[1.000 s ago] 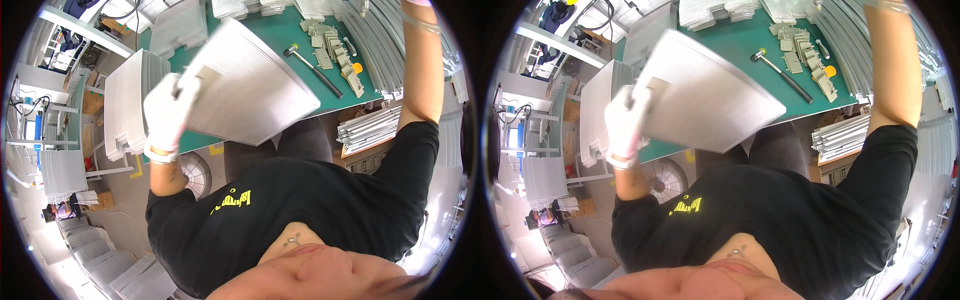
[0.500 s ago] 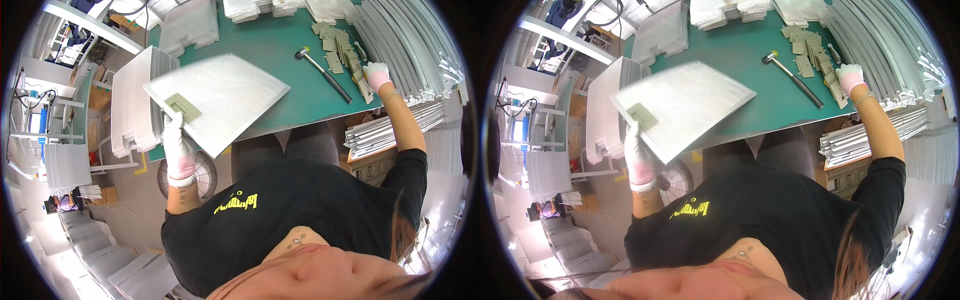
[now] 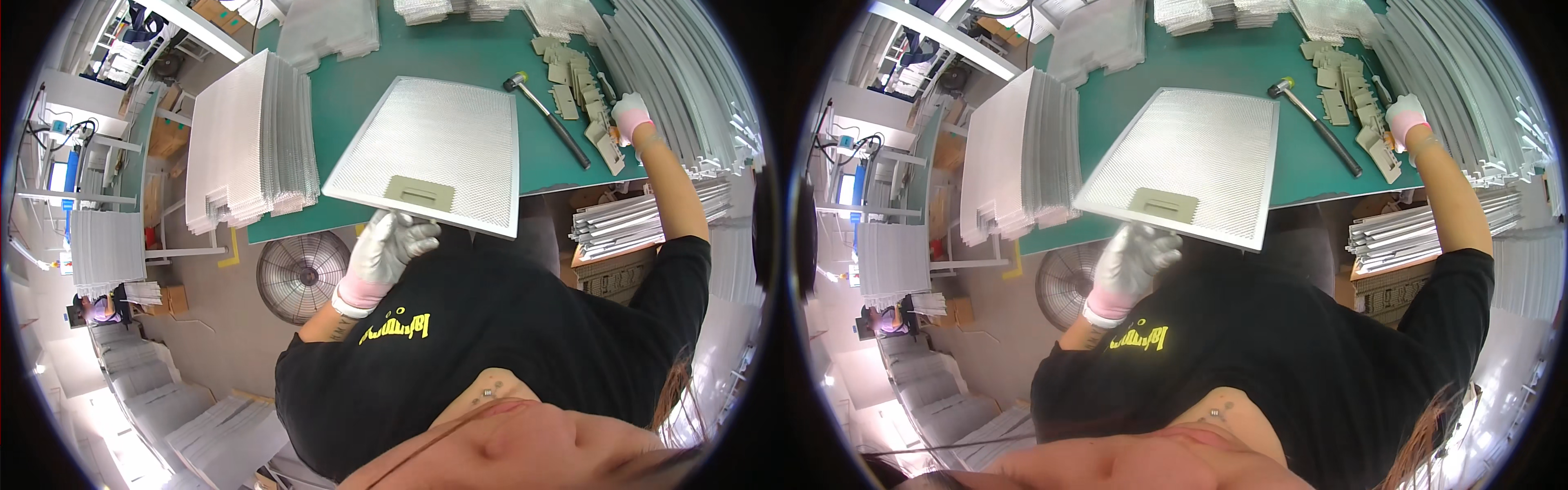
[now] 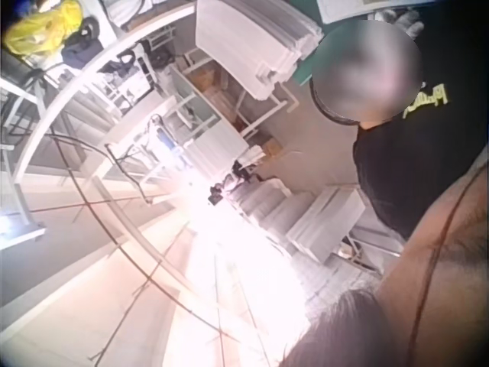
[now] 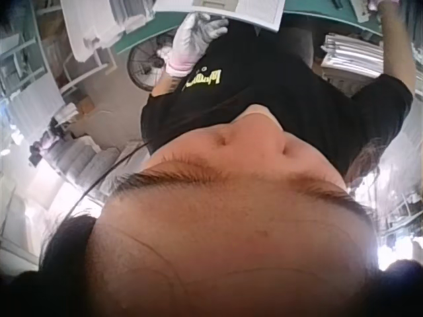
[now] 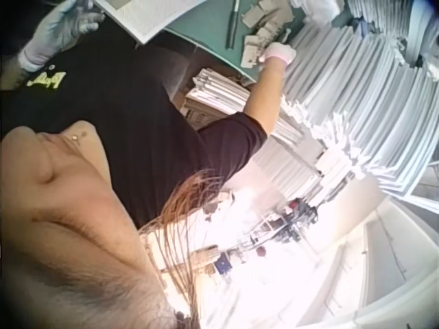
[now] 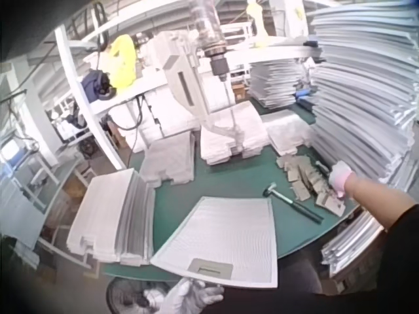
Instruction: The person assembles air filters by placing a plastic frame onto a sheet of bubble wrap, securing it with a power drill, and wiping the surface with a yellow cloth. The process is repeated for multiple units on a green workbench.
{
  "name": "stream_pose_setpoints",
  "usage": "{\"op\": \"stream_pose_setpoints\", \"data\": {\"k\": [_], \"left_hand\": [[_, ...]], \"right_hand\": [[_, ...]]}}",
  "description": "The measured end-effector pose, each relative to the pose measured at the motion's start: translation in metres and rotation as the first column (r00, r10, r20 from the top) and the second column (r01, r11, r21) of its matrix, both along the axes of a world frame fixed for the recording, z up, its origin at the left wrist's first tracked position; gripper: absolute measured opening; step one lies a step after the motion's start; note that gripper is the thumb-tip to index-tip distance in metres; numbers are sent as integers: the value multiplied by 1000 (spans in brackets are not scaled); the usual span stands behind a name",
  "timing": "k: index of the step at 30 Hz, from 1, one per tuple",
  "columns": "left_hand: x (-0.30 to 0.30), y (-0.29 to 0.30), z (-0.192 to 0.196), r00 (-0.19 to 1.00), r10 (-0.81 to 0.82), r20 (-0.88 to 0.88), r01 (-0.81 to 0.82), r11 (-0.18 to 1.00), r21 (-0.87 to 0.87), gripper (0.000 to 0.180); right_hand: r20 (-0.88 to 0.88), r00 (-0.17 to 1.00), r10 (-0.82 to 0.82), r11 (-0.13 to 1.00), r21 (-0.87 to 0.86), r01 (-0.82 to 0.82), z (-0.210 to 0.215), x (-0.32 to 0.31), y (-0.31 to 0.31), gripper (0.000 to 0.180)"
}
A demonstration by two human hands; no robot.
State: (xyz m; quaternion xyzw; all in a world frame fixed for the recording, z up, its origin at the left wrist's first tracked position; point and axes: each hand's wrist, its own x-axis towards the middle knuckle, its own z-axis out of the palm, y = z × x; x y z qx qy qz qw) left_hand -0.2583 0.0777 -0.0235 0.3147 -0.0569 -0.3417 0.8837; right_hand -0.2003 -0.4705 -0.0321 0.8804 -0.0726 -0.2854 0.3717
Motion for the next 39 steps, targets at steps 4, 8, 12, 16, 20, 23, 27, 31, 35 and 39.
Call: {"op": "stream_pose_setpoints", "data": {"k": [4, 8, 12, 16, 20, 23, 27, 31, 35, 39], "left_hand": [[4, -4, -26, 979, -151, -139, 147, 988, -37, 38], [3, -12, -57, 966, -189, -175, 205, 975, 80, 45], [-8, -25, -92, 896, -289, -336, 367, 909, 196, 55], [-18, -45, -105, 843, -366, -394, 463, 867, 185, 66], [-20, -52, -122, 765, -496, -411, 595, 789, 155, 80], [-11, -39, -156, 616, -788, -27, 679, 513, 525, 77], [11, 3, -139, -55, -879, 475, 302, 439, 847, 54], [26, 7, -53, 748, -631, 207, 307, 605, 735, 56], [40, -33, -44, 898, 62, 436, -285, 836, 469, 43], [70, -51, -47, 932, 135, 337, -288, 841, 458, 36]], "right_hand": [[-74, 996, -54, 983, 170, 66, 2, 12, -27, 57], [20, 991, -131, 917, 383, 113, 47, 28, -11, 37], [275, 950, -148, 884, 468, 2, 67, 37, -21, 26], [-66, 806, -588, 51, 992, 119, 84, 23, 14, 40], [-244, 813, -529, -473, 880, -44, 71, -2, 64, 54], [-291, 702, -650, -588, 778, -222, 61, -16, 113, 51], [-299, 708, -640, -651, 701, -292, 5, -16, 145, 47], [-277, 802, -529, -683, 700, -209, 2, -35, 244, 54], [-318, 792, -521, -716, 667, -204, -2, -55, 335, 51], [473, 769, -429, -115, 816, -567, -8, -53, 340, 51]]}}
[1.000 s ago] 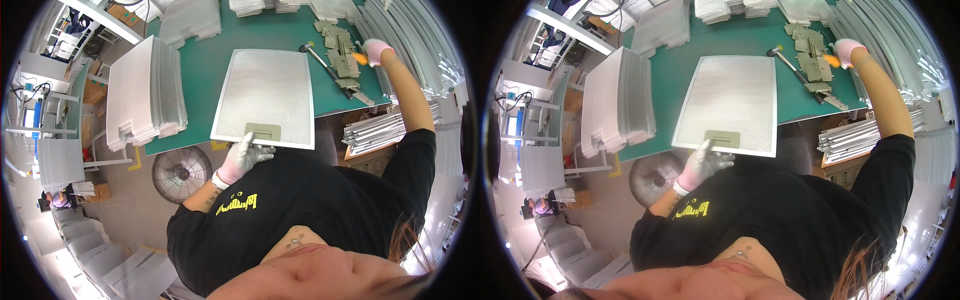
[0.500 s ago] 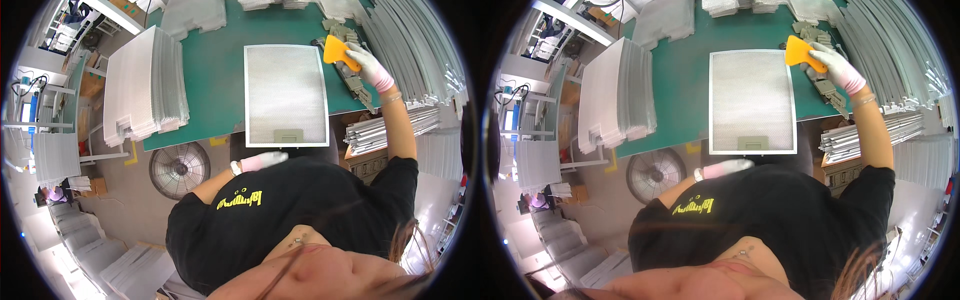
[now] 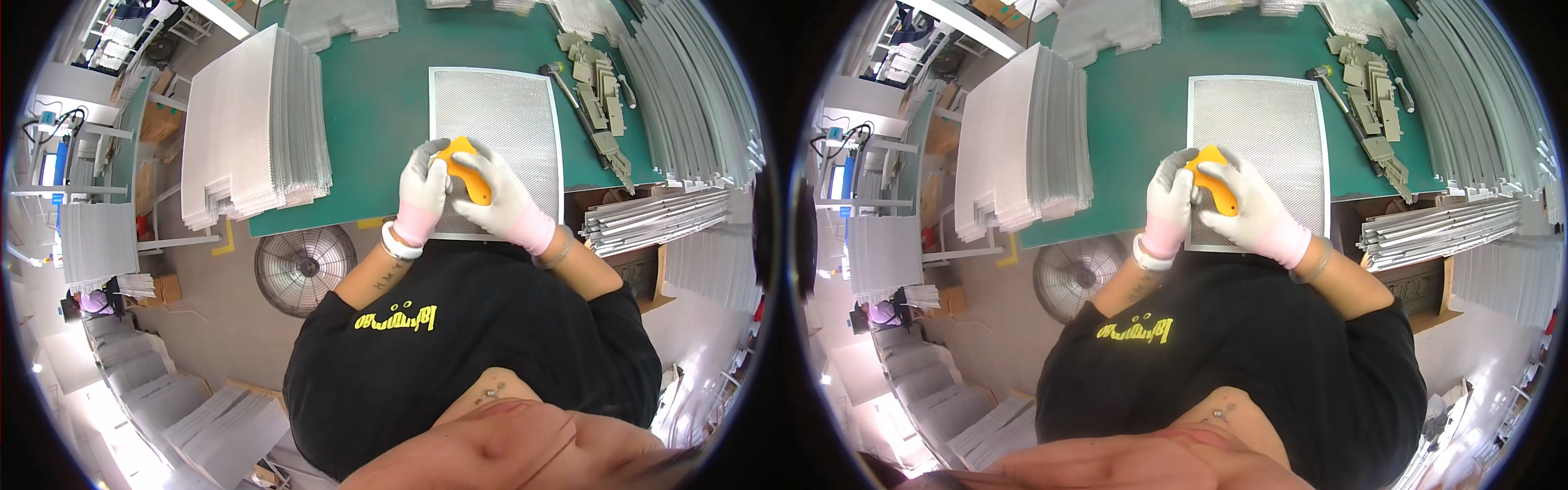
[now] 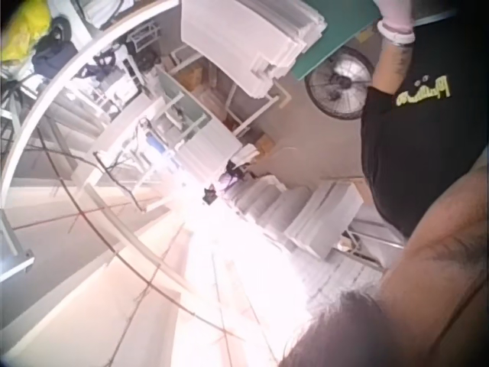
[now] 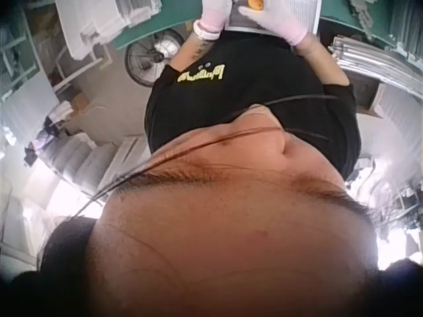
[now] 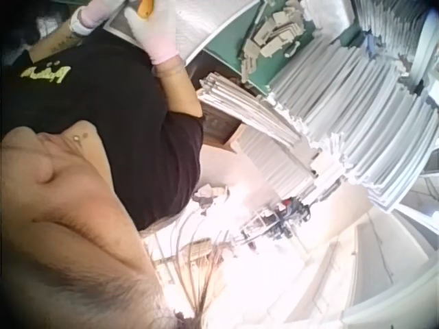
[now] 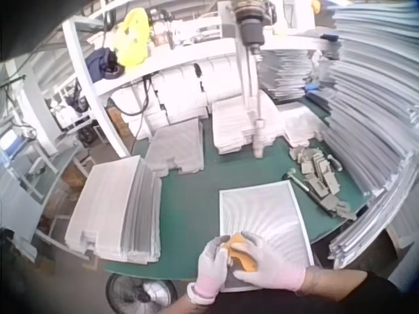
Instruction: The person assembles air filters by placing a plastic frame onto a sheet of bubble wrap, securing it with a power drill, and wiping the surface with a yellow cloth. The process is repeated for multiple units on a green workbench.
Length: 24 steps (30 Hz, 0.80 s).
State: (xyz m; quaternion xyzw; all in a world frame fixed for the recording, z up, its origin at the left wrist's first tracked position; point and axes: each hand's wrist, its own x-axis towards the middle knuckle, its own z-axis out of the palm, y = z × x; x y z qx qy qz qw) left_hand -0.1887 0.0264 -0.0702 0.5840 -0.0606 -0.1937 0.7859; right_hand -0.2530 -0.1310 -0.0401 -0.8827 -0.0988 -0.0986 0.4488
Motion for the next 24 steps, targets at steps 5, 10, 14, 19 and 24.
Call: {"op": "stream_pose_setpoints", "data": {"k": [5, 10, 14, 19, 24], "left_hand": [[34, -6, -10, 975, -199, -98, 194, 979, -56, 35], [57, -7, -32, 560, -231, 795, -440, 730, 522, 49], [34, -3, -41, 523, -654, 546, -383, 392, 836, 71], [34, -2, -41, 562, -647, 516, -326, 399, 857, 77], [34, -3, -41, 561, -655, 507, -320, 393, 862, 76]], "right_hand": [[205, 960, 191, 817, -576, -39, -1, 11, -40, 45], [243, 970, 25, 712, -685, 154, -24, 79, -60, 34], [222, 975, 0, 657, -735, 168, -51, 141, -48, 31], [39, 999, -6, 547, -836, 36, -48, 157, -39, 31], [211, 972, 106, 572, -812, 114, -61, 158, -53, 33]]}}
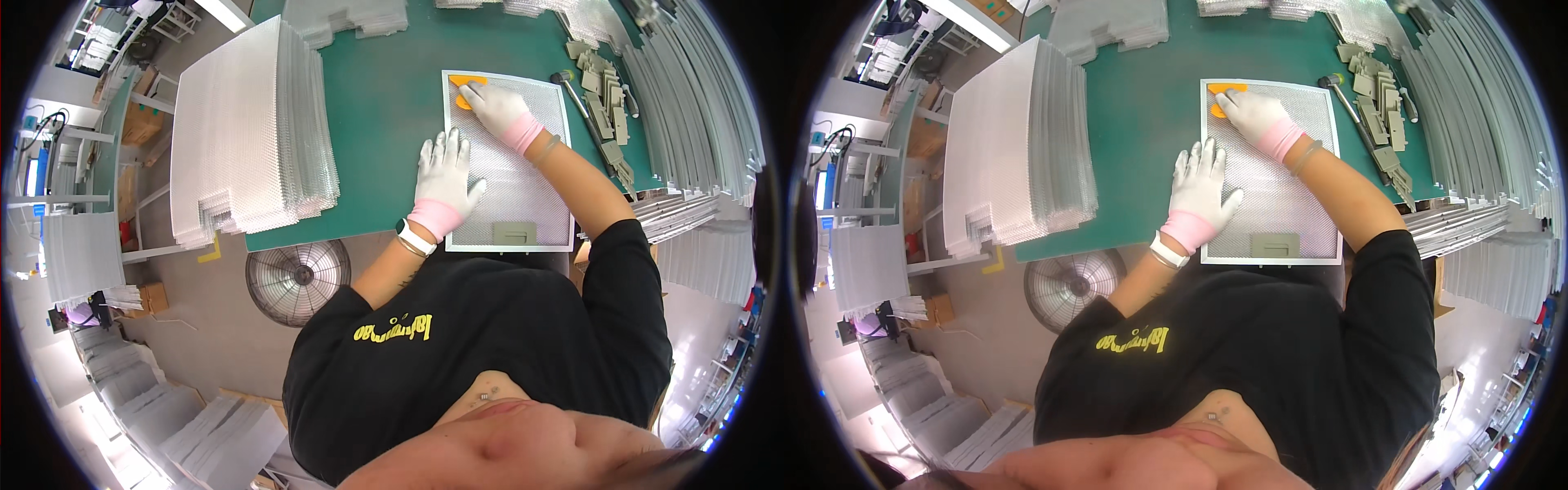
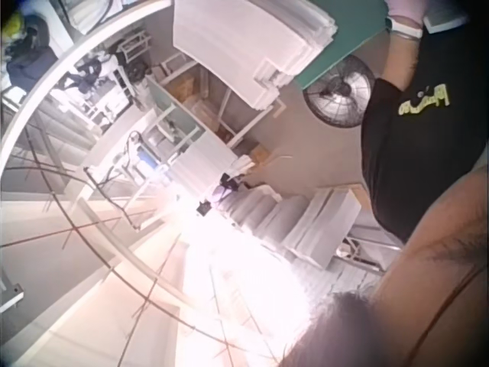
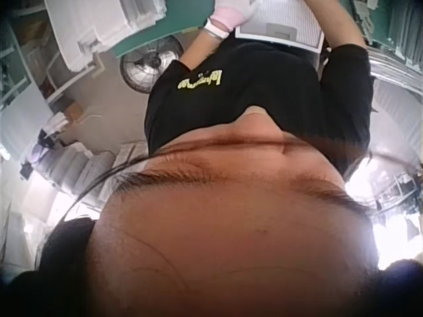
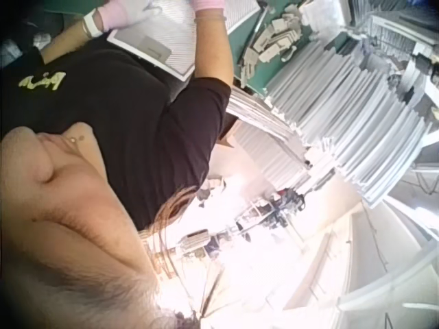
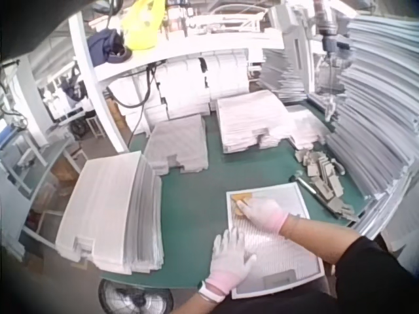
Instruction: The person assembles air filters by placing a plastic frame onto a sheet of bubble wrap, securing it with a power drill, and wiping the surface with a yellow cloth. The process is repeated for multiple units on a green workbench.
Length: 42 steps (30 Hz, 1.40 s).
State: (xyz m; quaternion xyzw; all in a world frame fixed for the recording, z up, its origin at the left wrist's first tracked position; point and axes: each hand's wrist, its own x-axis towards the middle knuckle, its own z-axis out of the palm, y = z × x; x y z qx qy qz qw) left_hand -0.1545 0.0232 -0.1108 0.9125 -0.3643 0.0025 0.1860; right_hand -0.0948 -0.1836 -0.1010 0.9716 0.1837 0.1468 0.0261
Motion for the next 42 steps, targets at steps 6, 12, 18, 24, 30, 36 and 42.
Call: {"op": "stream_pose_setpoints", "data": {"k": [6, 12, 18, 24, 30, 36, 42], "left_hand": [[0, 0, 0, 1000, -24, 16, 24, 999, 26, 77], [-1, 2, -5, 999, -28, 31, 28, 1000, 2, 76], [-1, -1, -3, 999, -3, 41, 2, 1000, 19, 75], [-1, -2, -6, 998, 17, 56, -17, 1000, -10, 74], [-3, 1, -1, 999, 21, 43, -20, 999, -28, 74], [-3, -1, -5, 999, 20, 43, -18, 999, -40, 73], [-2, -1, -4, 999, 17, 28, -16, 999, -45, 75]], "right_hand": [[33, 995, 98, 994, -48, -97, 0, 6, 3, 33], [-104, 985, 139, 979, -134, -152, 15, 22, 9, 29], [-82, 994, 72, 996, -48, -76, 1, 31, 2, 32], [-33, 997, -62, 988, 136, 66, 8, -9, -9, 23], [-122, 928, -351, 929, 76, 362, 8, -15, 1, 23], [-198, 935, -294, 921, 204, 332, 8, 5, 34, 22], [-216, 895, -391, 897, 131, 423, 2, 27, 44, 24]]}}
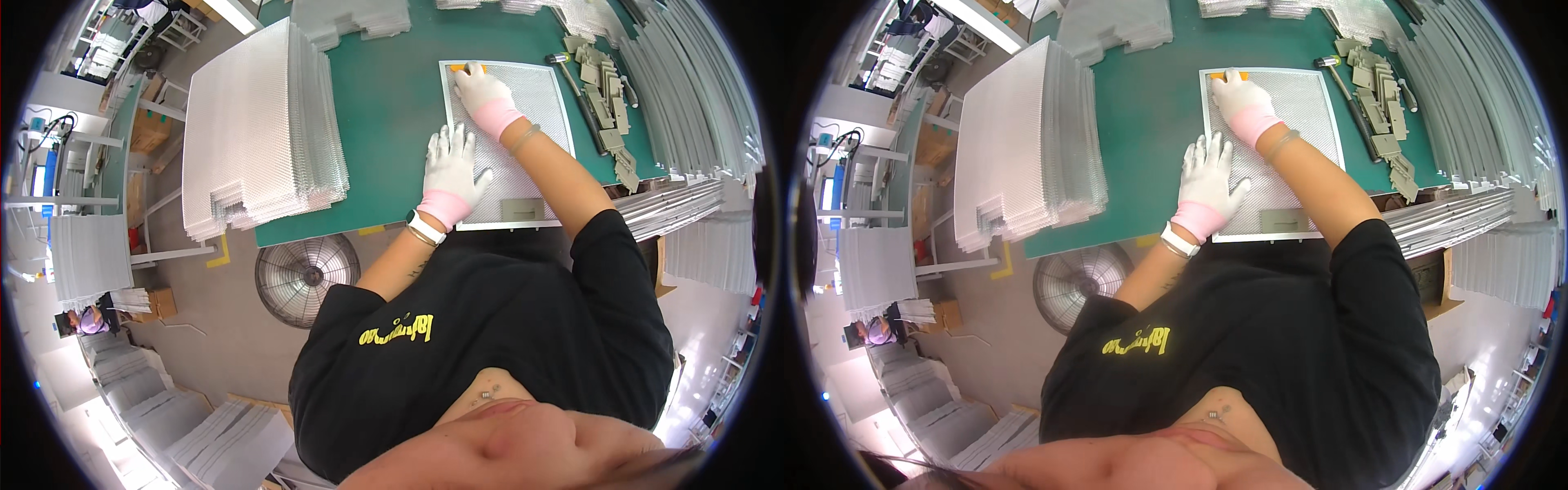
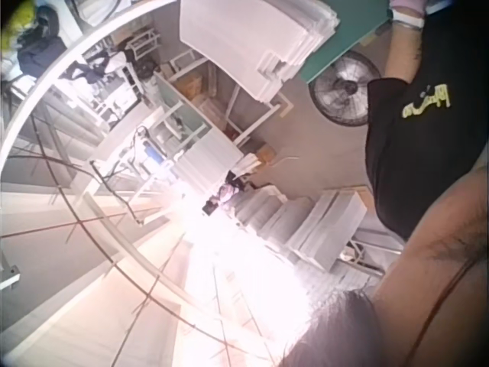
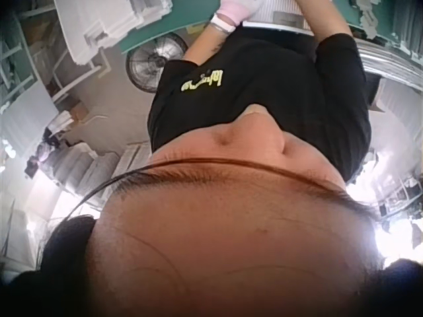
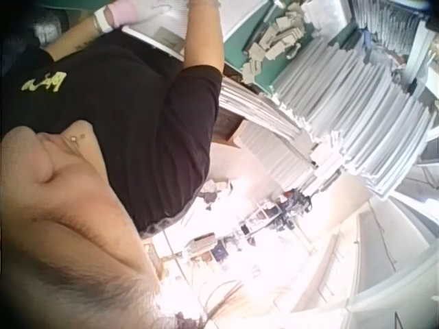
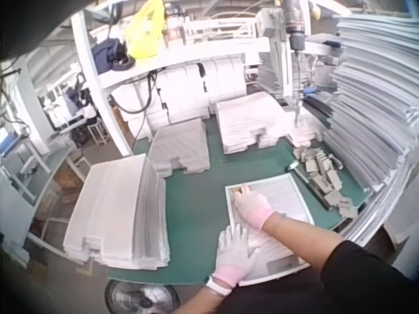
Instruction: The person assembles air filters by placing a plastic frame onto a sheet of bubble wrap, securing it with a power drill, and wiping the surface with a yellow cloth. The process is repeated for multiple units on a green workbench.
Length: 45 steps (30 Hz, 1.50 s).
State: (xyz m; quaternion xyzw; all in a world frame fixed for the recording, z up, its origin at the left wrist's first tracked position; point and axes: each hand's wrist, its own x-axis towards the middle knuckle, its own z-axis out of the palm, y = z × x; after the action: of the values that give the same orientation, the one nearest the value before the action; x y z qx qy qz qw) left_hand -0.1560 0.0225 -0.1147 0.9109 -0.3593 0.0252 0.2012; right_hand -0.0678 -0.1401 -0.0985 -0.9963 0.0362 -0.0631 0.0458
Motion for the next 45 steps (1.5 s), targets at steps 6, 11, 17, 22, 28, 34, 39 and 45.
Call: {"op": "stream_pose_setpoints", "data": {"k": [6, 11, 17, 22, 28, 34, 39, 45], "left_hand": [[0, 1, 1, 1000, 4, 0, -4, 1000, -26, 76], [0, 0, 1, 999, -2, -36, 2, 1000, 10, 77], [0, 1, 2, 998, 2, -61, -3, 1000, -4, 74], [1, 1, 5, 998, 1, -68, -2, 1000, -13, 74], [2, 1, 3, 999, 1, -52, -3, 999, -34, 75], [3, 1, 4, 998, -5, -58, 2, 998, -55, 77], [2, 2, 4, 999, -5, -38, 3, 998, -70, 77], [2, 1, 5, 999, -20, -43, 18, 999, -37, 76]], "right_hand": [[22, 998, 51, 997, 60, -52, 15, -11, 17, 29], [8, 999, -43, 997, 66, 42, 16, -1, 19, 31], [22, 982, -189, 981, 46, 188, 17, 12, 30, 29], [66, 970, -235, 965, 132, 225, 11, 6, 22, 30], [66, 981, -185, 960, 227, 165, 10, 1, 31, 36], [39, 973, -227, 951, 226, 213, 15, 2, 30, 39], [56, 980, -192, 952, 254, 172, 10, -4, 32, 42], [30, 978, -209, 959, 200, 198, 11, 5, 34, 43]]}}
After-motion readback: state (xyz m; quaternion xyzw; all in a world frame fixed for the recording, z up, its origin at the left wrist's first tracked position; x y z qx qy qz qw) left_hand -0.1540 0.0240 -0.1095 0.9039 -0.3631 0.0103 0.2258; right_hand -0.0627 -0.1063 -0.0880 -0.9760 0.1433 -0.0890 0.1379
